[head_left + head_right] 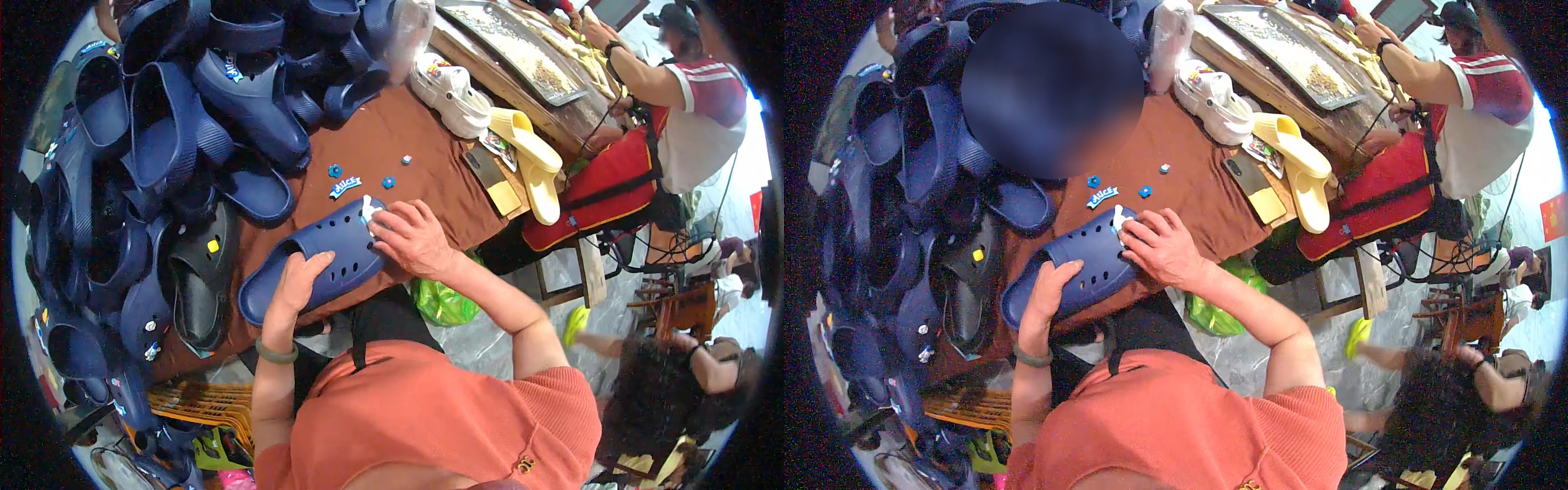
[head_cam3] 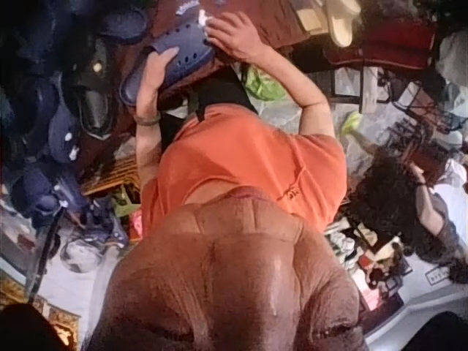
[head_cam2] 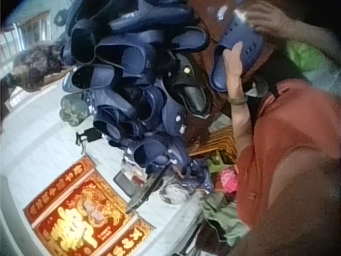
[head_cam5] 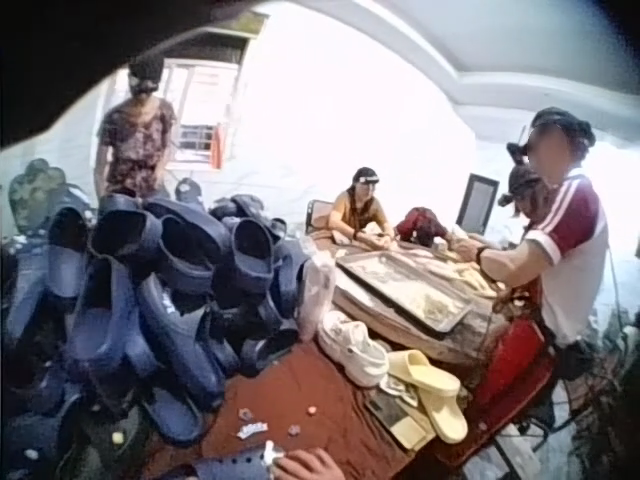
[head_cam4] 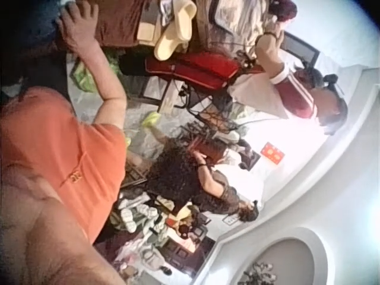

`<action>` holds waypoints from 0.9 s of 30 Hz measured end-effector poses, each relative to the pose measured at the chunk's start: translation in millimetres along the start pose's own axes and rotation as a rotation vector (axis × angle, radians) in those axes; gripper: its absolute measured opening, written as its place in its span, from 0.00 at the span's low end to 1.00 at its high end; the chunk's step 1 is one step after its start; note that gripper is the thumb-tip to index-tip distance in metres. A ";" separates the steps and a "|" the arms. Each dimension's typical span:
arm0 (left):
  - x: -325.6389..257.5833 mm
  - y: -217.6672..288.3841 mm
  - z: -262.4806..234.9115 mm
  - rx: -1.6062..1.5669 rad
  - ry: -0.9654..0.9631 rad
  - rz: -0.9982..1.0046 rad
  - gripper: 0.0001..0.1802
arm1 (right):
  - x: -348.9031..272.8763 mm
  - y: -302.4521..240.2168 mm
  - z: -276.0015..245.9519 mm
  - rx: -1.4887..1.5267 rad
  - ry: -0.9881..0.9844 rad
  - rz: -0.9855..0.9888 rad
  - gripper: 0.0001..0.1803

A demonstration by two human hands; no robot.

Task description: Attaching decorative charms and pins to foam clogs.

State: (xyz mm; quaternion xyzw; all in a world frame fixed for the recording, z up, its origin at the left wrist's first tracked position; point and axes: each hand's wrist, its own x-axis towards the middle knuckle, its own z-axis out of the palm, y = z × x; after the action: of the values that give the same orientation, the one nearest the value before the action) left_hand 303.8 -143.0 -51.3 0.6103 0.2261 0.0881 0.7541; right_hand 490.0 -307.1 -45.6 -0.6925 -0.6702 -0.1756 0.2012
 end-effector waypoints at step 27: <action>6.2 -19.8 -9.2 -0.056 -0.029 0.077 0.18 | -4.3 13.0 20.7 0.494 0.153 0.179 0.09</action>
State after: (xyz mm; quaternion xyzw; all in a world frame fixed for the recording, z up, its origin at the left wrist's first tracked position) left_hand 302.2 -137.1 -73.2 0.5985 0.1889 0.1144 0.7701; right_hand 502.3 -300.5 -66.1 -0.6636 -0.6116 -0.0398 0.4289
